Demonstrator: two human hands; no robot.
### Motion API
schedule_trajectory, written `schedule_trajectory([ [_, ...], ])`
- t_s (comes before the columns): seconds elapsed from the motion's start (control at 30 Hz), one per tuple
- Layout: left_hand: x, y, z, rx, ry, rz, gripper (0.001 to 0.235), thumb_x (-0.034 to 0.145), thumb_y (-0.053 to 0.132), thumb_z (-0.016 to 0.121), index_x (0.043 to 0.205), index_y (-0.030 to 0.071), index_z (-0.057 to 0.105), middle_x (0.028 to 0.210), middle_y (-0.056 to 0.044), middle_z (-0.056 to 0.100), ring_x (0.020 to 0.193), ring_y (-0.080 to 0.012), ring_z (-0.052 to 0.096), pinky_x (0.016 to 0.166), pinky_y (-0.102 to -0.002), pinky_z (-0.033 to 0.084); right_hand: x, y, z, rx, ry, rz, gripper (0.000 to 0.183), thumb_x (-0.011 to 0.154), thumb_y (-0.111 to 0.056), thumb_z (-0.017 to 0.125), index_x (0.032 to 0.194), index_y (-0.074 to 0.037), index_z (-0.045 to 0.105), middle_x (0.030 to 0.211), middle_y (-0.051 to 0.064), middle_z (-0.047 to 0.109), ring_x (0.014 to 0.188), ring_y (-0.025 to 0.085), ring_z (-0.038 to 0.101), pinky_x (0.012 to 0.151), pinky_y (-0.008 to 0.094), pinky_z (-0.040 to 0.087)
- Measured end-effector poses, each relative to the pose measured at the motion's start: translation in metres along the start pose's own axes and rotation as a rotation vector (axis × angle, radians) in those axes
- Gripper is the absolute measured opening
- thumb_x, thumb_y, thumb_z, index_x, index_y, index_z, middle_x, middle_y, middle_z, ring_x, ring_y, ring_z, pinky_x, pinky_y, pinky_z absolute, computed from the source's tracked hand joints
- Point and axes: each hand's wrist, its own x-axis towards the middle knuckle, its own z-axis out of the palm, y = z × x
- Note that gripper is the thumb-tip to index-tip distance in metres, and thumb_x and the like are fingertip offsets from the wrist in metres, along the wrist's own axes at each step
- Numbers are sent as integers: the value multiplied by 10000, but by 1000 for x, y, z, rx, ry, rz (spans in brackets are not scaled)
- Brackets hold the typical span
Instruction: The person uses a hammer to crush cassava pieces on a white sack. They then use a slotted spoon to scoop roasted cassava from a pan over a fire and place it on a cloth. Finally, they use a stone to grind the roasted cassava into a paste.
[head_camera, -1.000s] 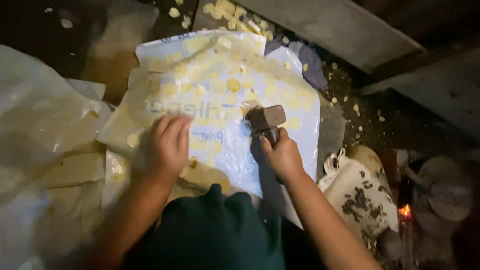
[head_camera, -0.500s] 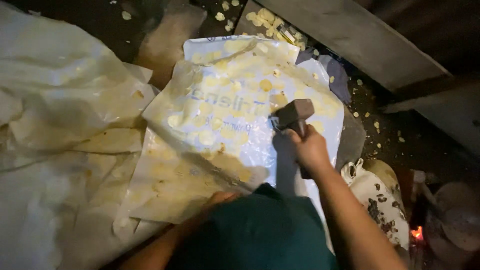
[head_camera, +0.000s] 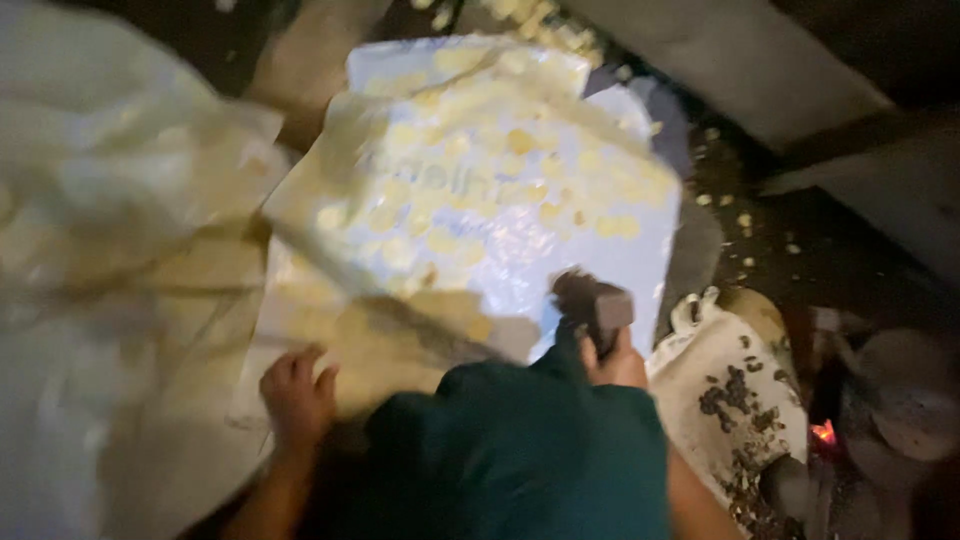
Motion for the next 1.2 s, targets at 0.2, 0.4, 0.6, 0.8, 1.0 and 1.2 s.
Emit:
schedule_trajectory([
  [0.2,-11,-48,8,-76,-354,-149,241,909,127,633,1087,34,764,1084,-150,760,996,-354,708,945,-480,536,-11,-25,-25,91,-43,-106,601,885,-460,624,1380,-150,484,1027,230,723,914,455,688,709,502,519],
  [0.4,57,-26,2,-1011,-266,-655,340,1061,136,471,1306,-63,596,1145,-187,625,1107,-335,594,1057,-398,446,-12,-30,-30,130,-101,-88,542,885,-479,597,1289,-127,508,977,224,729,863,431,706,669,495,517],
  [0.6,216,112,-3,-1892,-374,-907,181,991,154,667,1143,63,629,959,-54,608,895,-180,565,802,-293,431,2,-28,-31,154,-128,-62,471,888,-457,684,1183,-107,572,953,174,746,858,320,733,712,417,536],
  [0.8,277,256,-2,-809,-737,-425,252,1026,187,575,1188,214,766,1035,-123,740,956,-275,721,815,-358,529,-1,-67,-46,144,-23,-58,419,914,-399,718,1112,-76,539,922,317,725,945,536,697,764,645,549],
  [1.0,243,263,110,-495,-582,332,174,990,128,594,1103,75,716,952,-162,675,925,-386,716,786,-435,581,6,-116,-81,240,50,-88,437,918,-338,714,1127,19,573,879,369,694,910,585,669,705,664,491],
  [1.2,236,258,122,-424,-574,387,217,903,85,609,1111,112,664,959,-112,636,897,-374,710,758,-432,593,-2,-120,-105,472,278,-265,130,965,-139,670,995,-20,629,720,207,652,686,361,689,589,447,530],
])
